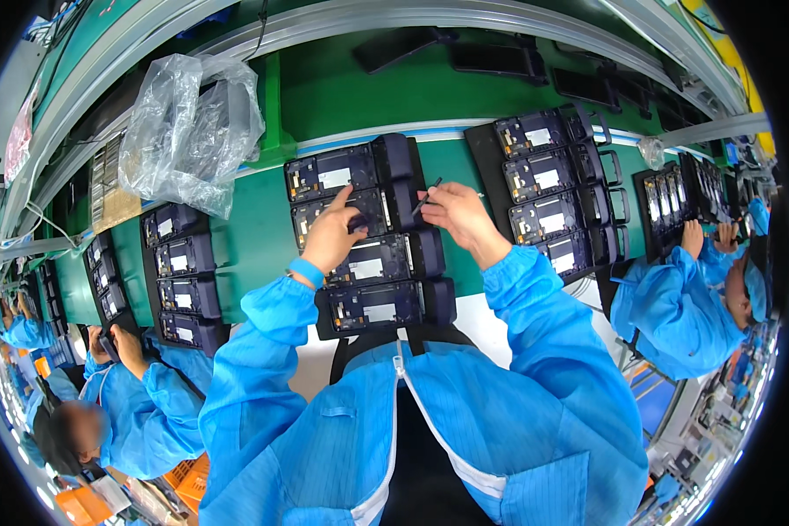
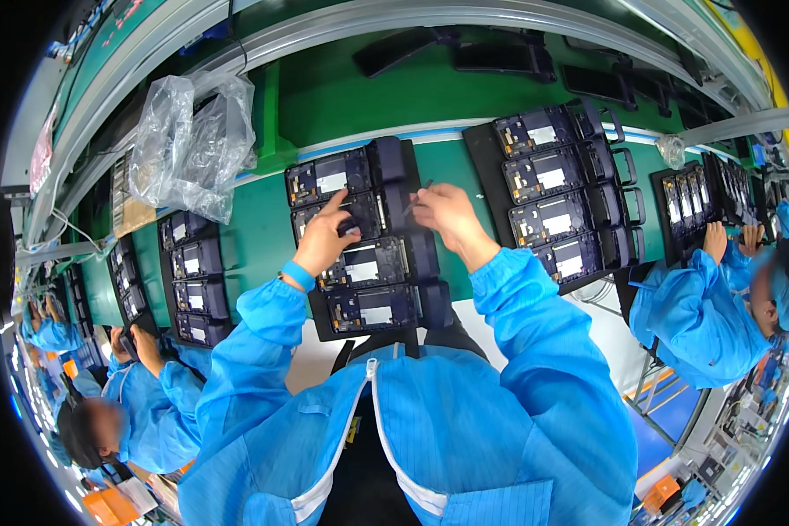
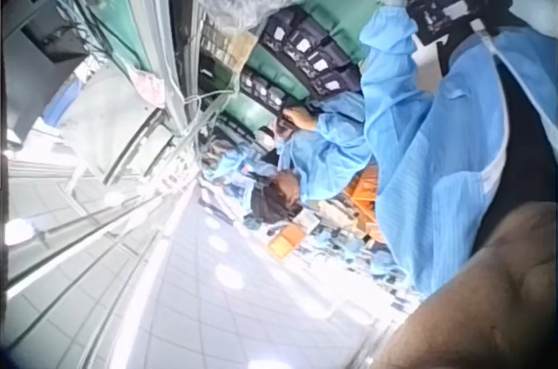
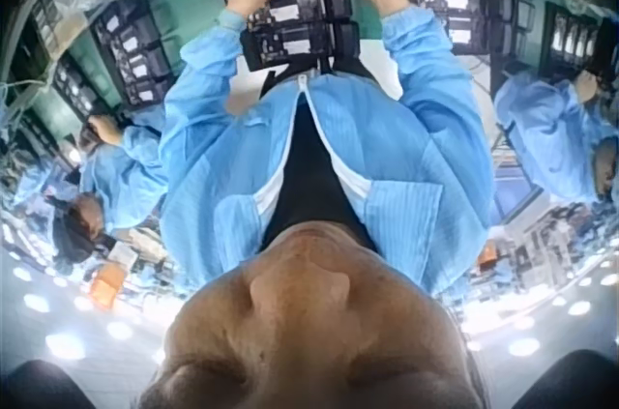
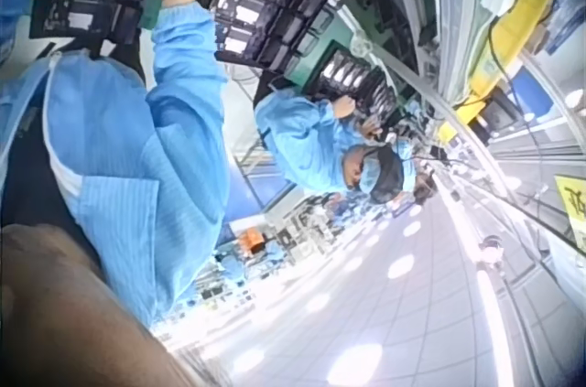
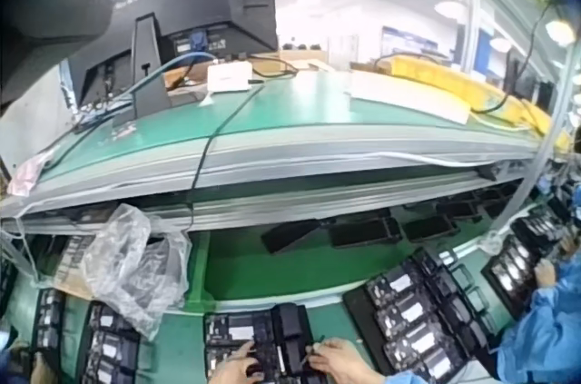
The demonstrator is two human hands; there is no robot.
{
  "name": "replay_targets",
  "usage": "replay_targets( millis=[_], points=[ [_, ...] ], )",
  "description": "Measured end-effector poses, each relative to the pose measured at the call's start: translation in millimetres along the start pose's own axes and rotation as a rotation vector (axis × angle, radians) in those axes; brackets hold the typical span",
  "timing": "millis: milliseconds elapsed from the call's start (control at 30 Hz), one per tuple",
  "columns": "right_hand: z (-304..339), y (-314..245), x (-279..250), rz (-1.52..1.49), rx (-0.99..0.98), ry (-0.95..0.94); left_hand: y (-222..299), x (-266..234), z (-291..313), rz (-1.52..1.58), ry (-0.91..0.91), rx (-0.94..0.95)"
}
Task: The person assembles handheld electronic devices by hand, inserting electronic connectors and battery compartments into plastic housings.
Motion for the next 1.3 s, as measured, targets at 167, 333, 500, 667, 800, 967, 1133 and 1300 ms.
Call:
replay_targets(
  millis=[167,333,500,667,800,967,1133,1300],
  points=[
    [3.2,-15.1,2.0,0.066,-0.113,0.062,15.2,7.5,2.2,-0.215,-0.092,0.028],
    [-3.4,-13.9,2.9,-0.029,-0.05,0.003,10.8,0.7,5.5,-0.131,-0.089,0.11],
    [-25.7,13.0,8.3,-0.059,0.051,-0.046,18.7,-8.2,11.2,0.028,-0.107,0.172],
    [-34.6,19.3,36.7,0.184,0.023,-0.244,17.7,-14.2,8.2,0.079,-0.101,0.142],
    [-43.1,19.0,50.3,0.249,-0.009,-0.27,13.3,-10.8,9.3,0.061,-0.105,0.168],
    [-36.8,10.4,55.0,0.226,0.009,-0.175,11.2,-13.0,11.9,0.099,-0.08,0.17],
    [-31.7,-2.2,63.2,0.222,-0.032,-0.153,6.8,-10.9,10.6,0.146,-0.118,0.117],
    [-38.8,1.4,58.3,0.228,-0.062,-0.125,4.7,-10.9,8.7,0.189,-0.111,0.061]
  ],
)
Point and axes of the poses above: each hand's wrist, its own z-axis away from the middle knuckle, its own x-axis out of the palm, y = z × x, the point moved 8 cm from there along -z, towards the middle knuckle, and after that the axes turned 14 degrees about z, right-handed, at the moved point
